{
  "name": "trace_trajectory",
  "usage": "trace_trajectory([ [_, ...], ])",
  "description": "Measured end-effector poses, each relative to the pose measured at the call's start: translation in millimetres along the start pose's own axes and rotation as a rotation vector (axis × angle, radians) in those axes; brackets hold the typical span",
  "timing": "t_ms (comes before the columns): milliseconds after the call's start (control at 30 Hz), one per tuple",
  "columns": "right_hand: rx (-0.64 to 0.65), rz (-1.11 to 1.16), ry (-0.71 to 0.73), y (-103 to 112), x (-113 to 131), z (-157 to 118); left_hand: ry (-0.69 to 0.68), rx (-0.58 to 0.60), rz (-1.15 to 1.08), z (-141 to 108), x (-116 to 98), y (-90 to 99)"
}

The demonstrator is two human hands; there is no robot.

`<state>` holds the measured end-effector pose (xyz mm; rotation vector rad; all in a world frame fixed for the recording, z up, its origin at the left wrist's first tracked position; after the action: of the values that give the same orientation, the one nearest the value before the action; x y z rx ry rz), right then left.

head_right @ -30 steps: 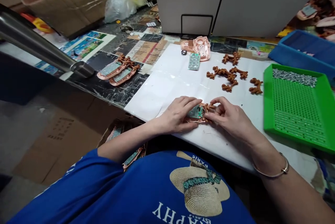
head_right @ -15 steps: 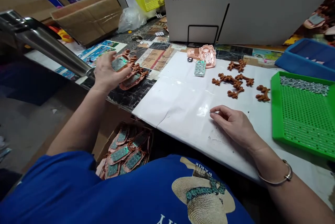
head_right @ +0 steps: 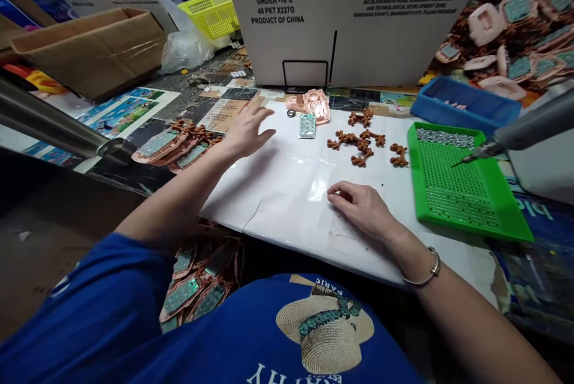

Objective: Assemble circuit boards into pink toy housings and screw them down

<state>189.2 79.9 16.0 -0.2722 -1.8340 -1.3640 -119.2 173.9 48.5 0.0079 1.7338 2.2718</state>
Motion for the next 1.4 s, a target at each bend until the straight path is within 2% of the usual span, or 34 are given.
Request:
trace_trajectory([
  [67,0.003,0.004,0.007,0,-2,0,0.013,0.066,-0.002,38,-16,-21.3],
  [133,-0.002,0.017,0.031,0,-3,1,0.036,0.074,-0.003,69,-25,-36.7],
  [200,-0.010,0.032,0.048,1,-4,2,0.061,0.052,-0.006,89,-30,-46.9],
  [400,-0.003,0.006,0.079,1,-3,6,0.110,-0.050,-0.056,119,-53,-62.3],
  [467,-0.026,-0.025,0.084,0,-3,7,0.167,-0.027,-0.115,132,-57,-64.3],
  [567,-0.049,-0.035,0.103,-2,-3,6,0.268,0.077,-0.207,149,-61,-64.8],
  [667,-0.033,0.023,0.128,-2,-4,6,0.258,0.091,-0.235,155,-67,-63.1],
  [867,-0.086,0.137,0.133,0,-7,7,-0.052,-0.172,-0.701,136,-85,-56.6],
  [1000,-0.223,0.276,0.095,1,-14,10,-0.245,-0.131,-1.029,101,-95,-34.2],
  [1100,-0.348,0.393,0.049,5,-21,13,-0.348,0.043,-1.274,66,-100,-8.2],
  [1200,-0.453,0.475,0.021,13,-27,15,-0.376,0.338,-1.392,31,-110,8.3],
  [1300,-0.463,0.510,0.014,18,-27,15,-0.360,0.626,-1.478,4,-123,5.4],
  [1367,-0.378,0.510,0.016,14,-23,13,-0.322,0.725,-1.528,-8,-130,-4.5],
  [1400,-0.315,0.509,0.021,11,-20,12,-0.296,0.730,-1.559,-12,-131,-10.2],
])
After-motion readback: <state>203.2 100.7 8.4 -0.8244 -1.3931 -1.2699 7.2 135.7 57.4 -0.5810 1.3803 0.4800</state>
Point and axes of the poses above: each hand's wrist, its own z-axis towards the middle knuckle, its own y-axis out of the back of the hand, x = y × z, the point moved 2 cm from there along z, towards the middle knuckle, and after that the axes turned 4 degrees about x, right-handed, at the moved point
